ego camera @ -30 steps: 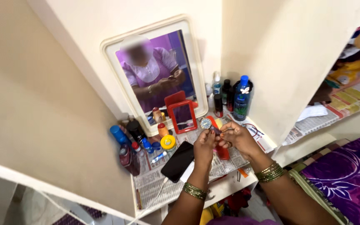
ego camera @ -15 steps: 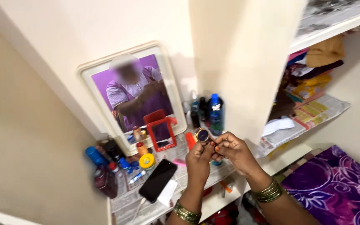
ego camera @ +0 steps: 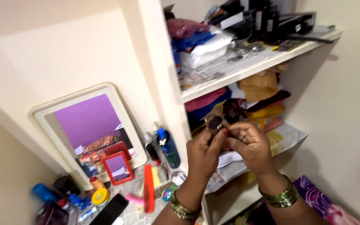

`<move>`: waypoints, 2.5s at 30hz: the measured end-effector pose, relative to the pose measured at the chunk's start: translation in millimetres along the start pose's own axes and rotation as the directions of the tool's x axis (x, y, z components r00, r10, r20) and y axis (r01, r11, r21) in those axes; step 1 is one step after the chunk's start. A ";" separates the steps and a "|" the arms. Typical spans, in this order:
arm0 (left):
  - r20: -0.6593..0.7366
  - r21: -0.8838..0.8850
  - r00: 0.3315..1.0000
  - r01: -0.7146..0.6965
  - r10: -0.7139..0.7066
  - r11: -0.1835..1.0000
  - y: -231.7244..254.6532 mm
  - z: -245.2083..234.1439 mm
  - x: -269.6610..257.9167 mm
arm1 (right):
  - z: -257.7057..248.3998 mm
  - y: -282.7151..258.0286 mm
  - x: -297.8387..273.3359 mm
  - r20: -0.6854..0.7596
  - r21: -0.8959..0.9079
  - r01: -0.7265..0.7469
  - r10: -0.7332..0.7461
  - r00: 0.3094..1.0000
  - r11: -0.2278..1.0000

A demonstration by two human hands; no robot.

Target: The person picks up various small objects including a comb, hair tie, and keys from a shelf and places them into a red container or a small pouch.

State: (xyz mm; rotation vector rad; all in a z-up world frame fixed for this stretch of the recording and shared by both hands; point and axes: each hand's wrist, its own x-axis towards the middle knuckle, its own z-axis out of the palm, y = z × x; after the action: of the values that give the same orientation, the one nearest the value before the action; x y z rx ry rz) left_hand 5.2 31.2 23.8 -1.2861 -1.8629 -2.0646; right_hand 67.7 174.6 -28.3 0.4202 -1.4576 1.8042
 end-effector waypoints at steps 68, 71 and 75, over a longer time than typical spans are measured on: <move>0.512 0.844 0.853 -0.522 0.106 0.125 -34.4 112.3 321.9 | -205.5 -57.4 334.4 -0.168 -0.985 -0.168 0.010 0.986 0.025; 0.513 0.839 0.850 -0.525 0.118 0.141 -32.7 112.3 319.9 | -201.1 -57.3 330.2 -0.143 -0.982 -0.146 -0.031 0.989 -0.119; 0.519 0.829 0.846 -0.534 0.124 0.165 -29.0 113.0 317.5 | -204.3 -54.2 323.7 -0.105 -0.970 -0.111 -0.039 0.994 -0.214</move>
State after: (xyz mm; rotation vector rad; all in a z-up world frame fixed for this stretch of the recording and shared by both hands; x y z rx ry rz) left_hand -157.5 280.0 185.2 -1.4030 -2.0272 -0.1384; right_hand -62.7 482.6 165.7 -0.6282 -2.2890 0.0415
